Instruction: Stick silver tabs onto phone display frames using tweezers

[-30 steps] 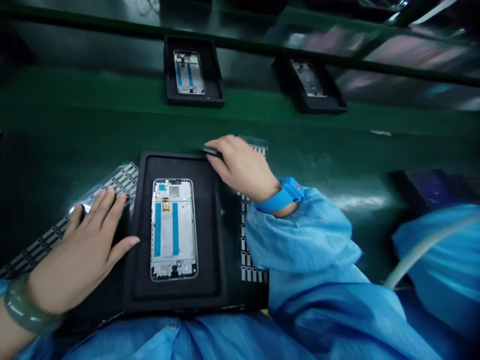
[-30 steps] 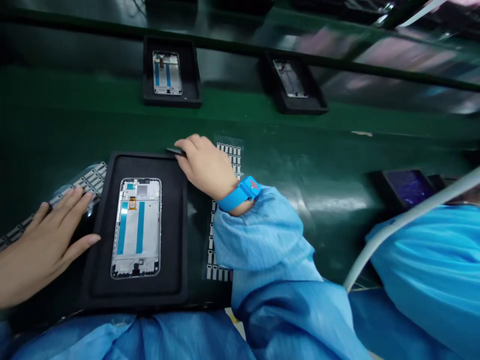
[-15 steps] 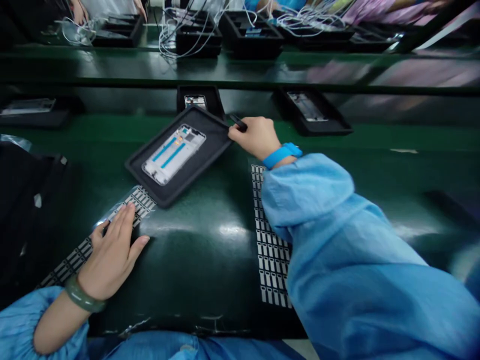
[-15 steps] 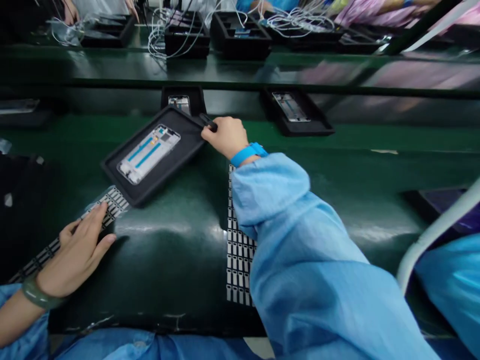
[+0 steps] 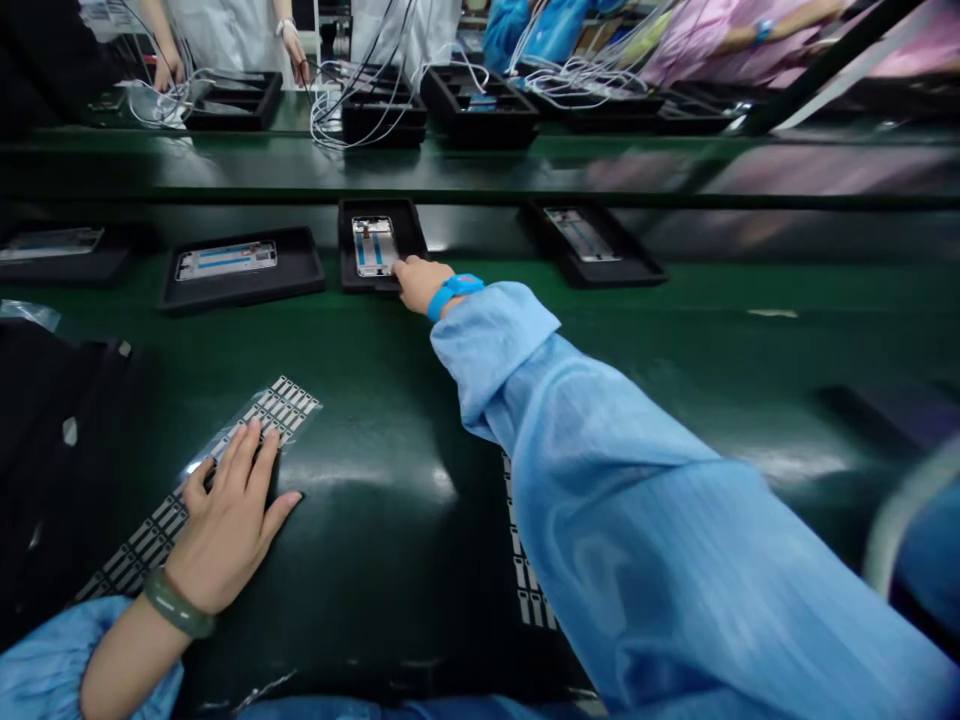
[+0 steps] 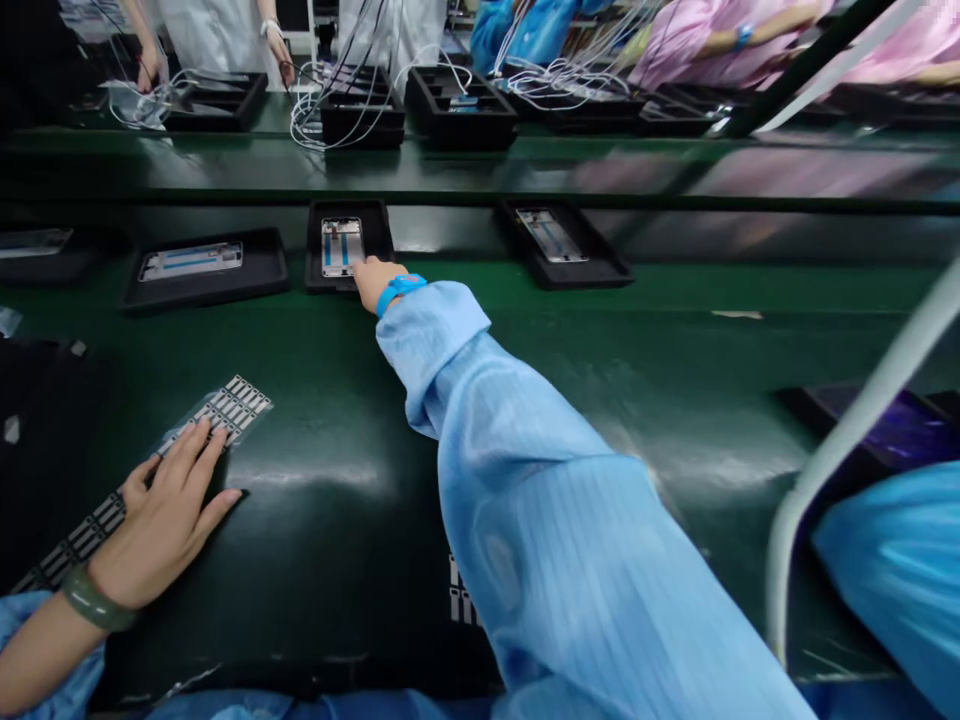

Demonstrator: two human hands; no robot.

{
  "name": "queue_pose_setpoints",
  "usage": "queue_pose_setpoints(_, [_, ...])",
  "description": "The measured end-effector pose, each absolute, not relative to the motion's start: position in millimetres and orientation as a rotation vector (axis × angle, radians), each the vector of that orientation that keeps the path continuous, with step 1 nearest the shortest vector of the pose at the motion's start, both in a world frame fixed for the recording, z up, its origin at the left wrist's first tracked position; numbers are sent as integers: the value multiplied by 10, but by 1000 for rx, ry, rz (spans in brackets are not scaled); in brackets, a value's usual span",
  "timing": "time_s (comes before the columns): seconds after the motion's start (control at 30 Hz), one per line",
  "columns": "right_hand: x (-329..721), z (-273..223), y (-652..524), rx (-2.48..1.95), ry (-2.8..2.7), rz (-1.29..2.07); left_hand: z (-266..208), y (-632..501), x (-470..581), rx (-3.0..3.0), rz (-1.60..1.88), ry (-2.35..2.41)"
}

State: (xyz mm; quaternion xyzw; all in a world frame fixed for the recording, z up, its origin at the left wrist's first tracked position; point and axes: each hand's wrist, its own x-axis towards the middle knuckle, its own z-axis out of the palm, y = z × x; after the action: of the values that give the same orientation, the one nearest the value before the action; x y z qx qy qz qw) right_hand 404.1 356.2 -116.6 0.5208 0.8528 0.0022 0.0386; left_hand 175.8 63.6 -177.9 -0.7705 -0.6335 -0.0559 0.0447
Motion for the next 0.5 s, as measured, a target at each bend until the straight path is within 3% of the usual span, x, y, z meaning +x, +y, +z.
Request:
queue_pose_setpoints(0.3, [4185,-1051,3310,1502,2632,205,-1691,747,1774,-2405,-225,-2031])
queue_pose_setpoints(0.5, [4463,-823,2564,1340,2691,194,-1535,1599,1364,-2200,-310,-2242])
